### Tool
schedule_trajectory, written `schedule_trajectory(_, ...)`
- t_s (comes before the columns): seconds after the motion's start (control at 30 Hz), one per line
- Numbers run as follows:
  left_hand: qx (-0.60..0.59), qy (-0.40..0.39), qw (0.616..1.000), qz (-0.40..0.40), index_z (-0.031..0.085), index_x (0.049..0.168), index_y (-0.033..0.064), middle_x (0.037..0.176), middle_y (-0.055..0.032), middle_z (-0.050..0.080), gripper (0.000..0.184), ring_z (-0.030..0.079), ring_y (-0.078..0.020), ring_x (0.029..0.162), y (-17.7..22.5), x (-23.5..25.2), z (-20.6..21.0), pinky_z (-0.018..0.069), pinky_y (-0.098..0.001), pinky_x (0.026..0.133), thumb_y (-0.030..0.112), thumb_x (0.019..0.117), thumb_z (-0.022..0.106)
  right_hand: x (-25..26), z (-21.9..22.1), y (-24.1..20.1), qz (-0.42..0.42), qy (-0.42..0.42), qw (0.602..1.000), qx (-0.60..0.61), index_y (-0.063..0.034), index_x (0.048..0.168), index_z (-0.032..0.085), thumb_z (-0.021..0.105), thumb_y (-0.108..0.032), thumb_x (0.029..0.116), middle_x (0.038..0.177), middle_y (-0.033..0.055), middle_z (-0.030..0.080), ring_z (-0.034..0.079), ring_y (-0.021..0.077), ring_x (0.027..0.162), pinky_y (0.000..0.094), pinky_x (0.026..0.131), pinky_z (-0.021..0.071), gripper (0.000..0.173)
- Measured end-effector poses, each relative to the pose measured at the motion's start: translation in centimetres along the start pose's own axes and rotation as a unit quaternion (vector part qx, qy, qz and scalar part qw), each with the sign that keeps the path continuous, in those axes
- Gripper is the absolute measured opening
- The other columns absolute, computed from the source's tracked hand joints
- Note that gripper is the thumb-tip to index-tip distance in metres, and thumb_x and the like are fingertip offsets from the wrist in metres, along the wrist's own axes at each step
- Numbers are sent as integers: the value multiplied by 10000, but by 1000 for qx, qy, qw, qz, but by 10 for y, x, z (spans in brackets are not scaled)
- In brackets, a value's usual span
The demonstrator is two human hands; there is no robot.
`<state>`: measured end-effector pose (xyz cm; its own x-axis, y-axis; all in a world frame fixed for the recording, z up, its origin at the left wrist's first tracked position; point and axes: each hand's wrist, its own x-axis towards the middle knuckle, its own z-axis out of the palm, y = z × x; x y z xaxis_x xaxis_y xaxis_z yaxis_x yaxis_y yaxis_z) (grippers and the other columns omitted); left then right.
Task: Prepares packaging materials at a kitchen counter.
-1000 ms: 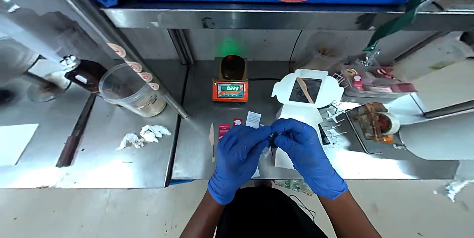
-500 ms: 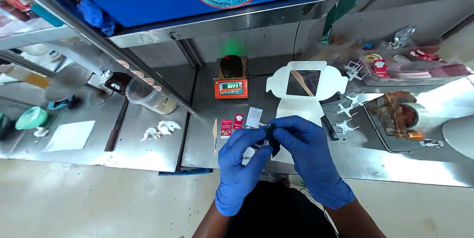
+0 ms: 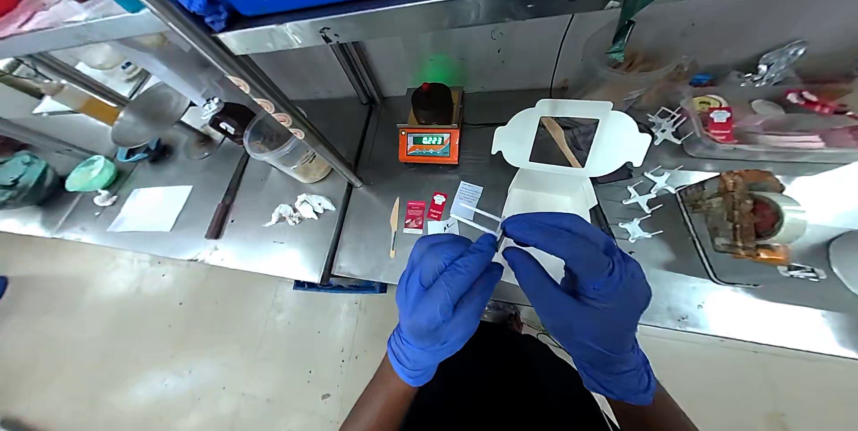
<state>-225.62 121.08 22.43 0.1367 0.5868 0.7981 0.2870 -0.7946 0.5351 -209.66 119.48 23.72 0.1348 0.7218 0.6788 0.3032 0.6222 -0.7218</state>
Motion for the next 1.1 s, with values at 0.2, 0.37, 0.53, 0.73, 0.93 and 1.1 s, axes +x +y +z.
schedule_trajectory(0.2,78,-18,996,38,711,1103,62,977,-31,649,165,619,-112,995,3,3,-5,518,-230,911,74,938,702,3,2,-8,-18,-4,1000,-17,-80,1024,720,691,-61,923,1071,-10,713,669,20,1017,146,846,569,106)
schedule_trajectory(0.37,140,-31,988,61,720,1072,31,944,-58,650,145,624,-134,954,6,5,-7,519,-224,875,75,934,711,3,5,-8,-23,4,999,-36,-39,1007,731,688,-49,911,1052,22,721,674,24,999,145,840,564,105)
schedule_trajectory(0.53,130,-37,989,60,712,1071,15,943,-67,628,146,613,-137,959,5,9,-8,515,-215,880,45,930,692,7,5,-7,26,-14,1000,6,-65,960,735,696,-44,888,1007,-13,714,672,8,942,144,797,575,85)
schedule_trajectory(0.73,101,-41,992,62,712,1076,1,962,-83,630,155,613,-150,974,3,9,-6,520,-233,891,30,925,690,7,7,-6,48,-4,998,49,-62,931,717,695,-32,863,956,-28,701,663,-1,875,143,771,575,78)
schedule_trajectory(0.93,134,-54,985,92,715,1065,3,972,-95,633,147,613,-176,974,-5,10,-11,521,-248,881,26,923,688,9,4,-6,115,-28,989,92,-59,922,731,671,-25,872,915,-31,704,659,4,780,149,696,576,85)
schedule_trajectory(1.1,164,-84,975,126,721,1064,-8,954,-110,630,153,612,-202,954,-11,14,-18,523,-275,871,5,915,691,12,-1,-5,126,-57,987,77,-52,918,737,660,-34,881,921,-19,716,673,17,792,163,708,587,87)
